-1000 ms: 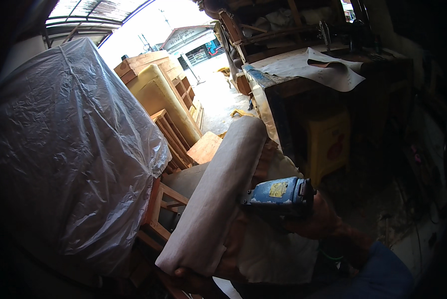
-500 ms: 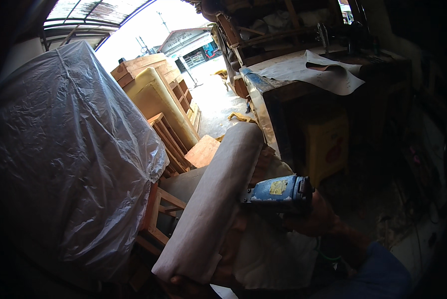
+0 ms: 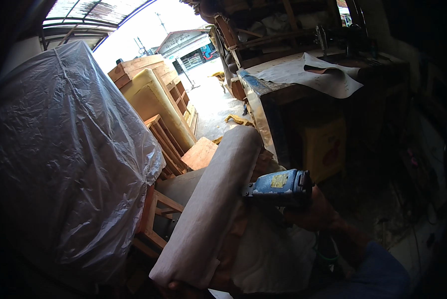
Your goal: The person selects fabric pieces, then sits on the floor to upholster a chair. They wrap fabric around the chair frame, secure it with a staple gun, trim excess fabric with scissors, and use a hammer to adjust the fit.
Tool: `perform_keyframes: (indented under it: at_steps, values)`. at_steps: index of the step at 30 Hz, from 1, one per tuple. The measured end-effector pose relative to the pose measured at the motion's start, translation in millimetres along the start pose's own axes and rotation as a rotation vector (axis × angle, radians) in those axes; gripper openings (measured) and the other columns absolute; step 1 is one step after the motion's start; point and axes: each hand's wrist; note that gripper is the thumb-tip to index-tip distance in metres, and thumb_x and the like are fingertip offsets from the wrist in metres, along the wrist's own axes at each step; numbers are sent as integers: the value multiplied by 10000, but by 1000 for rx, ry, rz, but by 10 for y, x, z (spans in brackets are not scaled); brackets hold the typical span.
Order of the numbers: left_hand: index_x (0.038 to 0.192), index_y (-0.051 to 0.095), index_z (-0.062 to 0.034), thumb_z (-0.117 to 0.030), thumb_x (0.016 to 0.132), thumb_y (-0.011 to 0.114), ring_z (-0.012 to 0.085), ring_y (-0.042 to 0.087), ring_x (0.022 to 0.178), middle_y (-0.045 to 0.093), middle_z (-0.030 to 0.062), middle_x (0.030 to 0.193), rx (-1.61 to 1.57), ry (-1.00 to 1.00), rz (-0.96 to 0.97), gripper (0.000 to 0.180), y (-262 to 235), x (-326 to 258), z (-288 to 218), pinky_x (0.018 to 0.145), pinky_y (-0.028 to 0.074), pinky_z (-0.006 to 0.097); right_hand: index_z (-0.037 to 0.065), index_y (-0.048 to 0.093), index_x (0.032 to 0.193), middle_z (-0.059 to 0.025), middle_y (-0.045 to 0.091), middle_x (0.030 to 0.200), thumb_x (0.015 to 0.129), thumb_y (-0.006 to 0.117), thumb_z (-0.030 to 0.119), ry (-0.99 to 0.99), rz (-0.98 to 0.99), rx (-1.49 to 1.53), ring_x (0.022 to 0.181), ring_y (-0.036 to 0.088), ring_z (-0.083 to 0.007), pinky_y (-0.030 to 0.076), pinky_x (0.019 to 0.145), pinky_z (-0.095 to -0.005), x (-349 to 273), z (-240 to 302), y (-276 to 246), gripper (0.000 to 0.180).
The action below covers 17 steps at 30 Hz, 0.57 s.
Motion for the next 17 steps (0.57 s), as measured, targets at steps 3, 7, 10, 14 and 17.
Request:
perform_keyframes:
  at_steps: [3,7,10,14,17]
  values:
    - [1252,584,41,-445,1004,636,289,597,981,629,205,1192,252,109,3,548,13,30,-52,828,531,484,16,686,1139,-161,752,968,787,780,192,52,14,-8,915,753,-246,590,784,-381,17,1,-50,405]
    - [1199,605,64,-497,983,649,300,607,902,652,221,1115,435,236,40,602,97,14,-231,752,541,476,22,691,1129,-150,750,937,785,772,177,152,18,8,859,750,-221,585,748,-375,18,31,-96,385]
    - [1222,612,48,-545,955,661,315,608,971,652,216,1158,299,155,60,653,132,-15,-264,812,538,507,19,694,1114,-151,749,917,790,768,176,140,20,-14,838,747,-208,584,738,-372,37,-1,-102,368]
    - [1321,597,-23,-612,925,646,342,546,1191,608,170,1323,-59,-188,67,711,92,39,-187,1013,456,579,16,695,1106,-147,751,902,804,760,187,148,10,30,826,745,-203,583,726,-373,63,-52,-104,353]
    - [1412,546,-97,-667,884,648,355,471,1313,511,123,1482,-112,-246,70,784,112,-20,-230,1109,372,621,31,702,1111,-133,759,920,820,758,216,193,30,-51,821,745,-209,582,722,-370,80,-35,-146,349]
Point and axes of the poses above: each hand's wrist, its own x-axis towards the middle knuckle, its own y-axis out of the palm, z = x × y
